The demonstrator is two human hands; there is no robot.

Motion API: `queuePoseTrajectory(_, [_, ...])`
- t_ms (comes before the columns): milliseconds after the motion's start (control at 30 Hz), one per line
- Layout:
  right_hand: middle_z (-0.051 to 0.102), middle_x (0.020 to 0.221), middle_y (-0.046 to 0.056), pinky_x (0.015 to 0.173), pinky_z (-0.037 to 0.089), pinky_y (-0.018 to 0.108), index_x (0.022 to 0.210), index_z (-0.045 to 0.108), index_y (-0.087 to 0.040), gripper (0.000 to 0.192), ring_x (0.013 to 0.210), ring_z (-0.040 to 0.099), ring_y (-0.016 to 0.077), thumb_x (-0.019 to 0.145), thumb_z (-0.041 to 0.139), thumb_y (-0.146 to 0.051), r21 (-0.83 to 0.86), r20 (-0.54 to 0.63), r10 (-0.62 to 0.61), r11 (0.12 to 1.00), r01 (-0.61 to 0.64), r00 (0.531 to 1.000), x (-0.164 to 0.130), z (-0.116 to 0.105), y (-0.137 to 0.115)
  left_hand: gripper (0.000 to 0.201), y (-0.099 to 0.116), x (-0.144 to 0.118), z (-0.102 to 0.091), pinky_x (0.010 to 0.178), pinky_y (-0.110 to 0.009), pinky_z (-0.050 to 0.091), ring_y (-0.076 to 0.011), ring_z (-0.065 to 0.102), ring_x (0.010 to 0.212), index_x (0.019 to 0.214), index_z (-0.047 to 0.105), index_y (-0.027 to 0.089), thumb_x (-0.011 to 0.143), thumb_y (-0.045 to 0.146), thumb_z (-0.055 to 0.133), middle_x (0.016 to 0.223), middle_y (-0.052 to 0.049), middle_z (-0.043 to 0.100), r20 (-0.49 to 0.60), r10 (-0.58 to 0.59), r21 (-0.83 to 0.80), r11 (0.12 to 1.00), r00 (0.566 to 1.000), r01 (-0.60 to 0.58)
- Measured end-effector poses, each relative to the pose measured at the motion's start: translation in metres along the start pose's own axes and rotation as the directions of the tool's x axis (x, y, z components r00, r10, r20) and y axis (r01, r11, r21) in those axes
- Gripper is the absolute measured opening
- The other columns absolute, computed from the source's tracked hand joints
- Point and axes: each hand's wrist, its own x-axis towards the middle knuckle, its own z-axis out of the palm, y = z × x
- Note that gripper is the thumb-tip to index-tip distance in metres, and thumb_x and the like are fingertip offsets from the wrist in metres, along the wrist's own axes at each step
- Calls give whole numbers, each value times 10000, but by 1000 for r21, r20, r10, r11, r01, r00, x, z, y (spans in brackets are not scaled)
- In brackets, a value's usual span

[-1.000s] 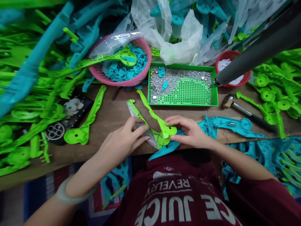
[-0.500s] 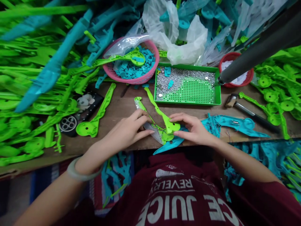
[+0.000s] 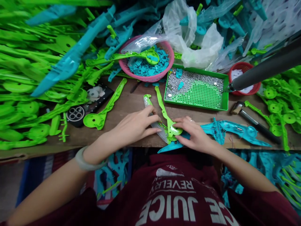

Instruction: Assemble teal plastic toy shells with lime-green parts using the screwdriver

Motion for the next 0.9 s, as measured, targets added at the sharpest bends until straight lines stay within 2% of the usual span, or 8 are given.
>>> queuePoseTrajectory(67, [693,1221,140,1063,486,488,1202,586,-188,261,1183,645,256,949,579,-249,9,2,6,1000,-6,1000,0,0,0,328,0,0,0,747,-342,516,-226,622,892,1130,643,213,987,486,534,1152,-94,548,-19,14,-25,1000,1000,-14])
queuePoseTrajectory(267, [697,1198,143,1002,510,476,1192,566,-184,240,1129,660,253,959,557,-241,30,-6,-15,999,15,1000,2,0,0,327,-10,5,1,868,-346,496,-221,616,991,1128,625,212,1000,494,517,1091,-59,599,-49,103,-254,961,993,-113])
queuePoseTrajectory(467, [686,1208,155,1015,506,468,1165,571,-168,223,1162,641,255,956,570,-244,24,-22,-19,1000,19,1000,0,3,3,469,-21,9,-1,677,-283,486,-166,583,740,1121,582,182,932,611,581,890,-18,598,-57,26,-324,945,998,-43])
queuePoseTrajectory(600, [678,1237,166,1034,498,470,1172,582,-144,233,1161,634,258,961,563,-241,26,-28,-24,999,25,999,-3,6,4,448,-21,6,-4,647,-280,498,-163,586,734,1112,585,184,932,595,590,917,-28,597,-44,57,-296,953,997,-67])
queuePoseTrajectory(700, [670,1254,166,1055,485,460,1164,585,-137,221,1165,626,248,970,547,-237,37,-24,-32,999,33,999,-4,6,5,393,-21,0,-4,763,-313,546,-208,646,934,1178,563,183,969,516,567,1121,-91,615,-15,143,-179,973,990,-143])
queuePoseTrajectory(800, [664,1254,161,1036,495,448,1145,595,-140,204,1161,615,248,972,537,-233,49,-27,-25,998,27,999,-4,7,6,269,-23,-7,0,819,-339,552,-237,654,1028,1178,569,160,1009,366,527,1184,-131,628,-90,251,116,964,964,-240])
queuePoseTrajectory(900, [671,1225,153,1016,505,438,1119,603,-139,184,1121,615,242,962,546,-216,59,-54,-48,997,51,997,-4,8,7,202,-27,-12,6,746,-314,536,-207,672,910,1177,597,143,1005,186,502,1131,-133,696,-160,444,390,849,882,-357])
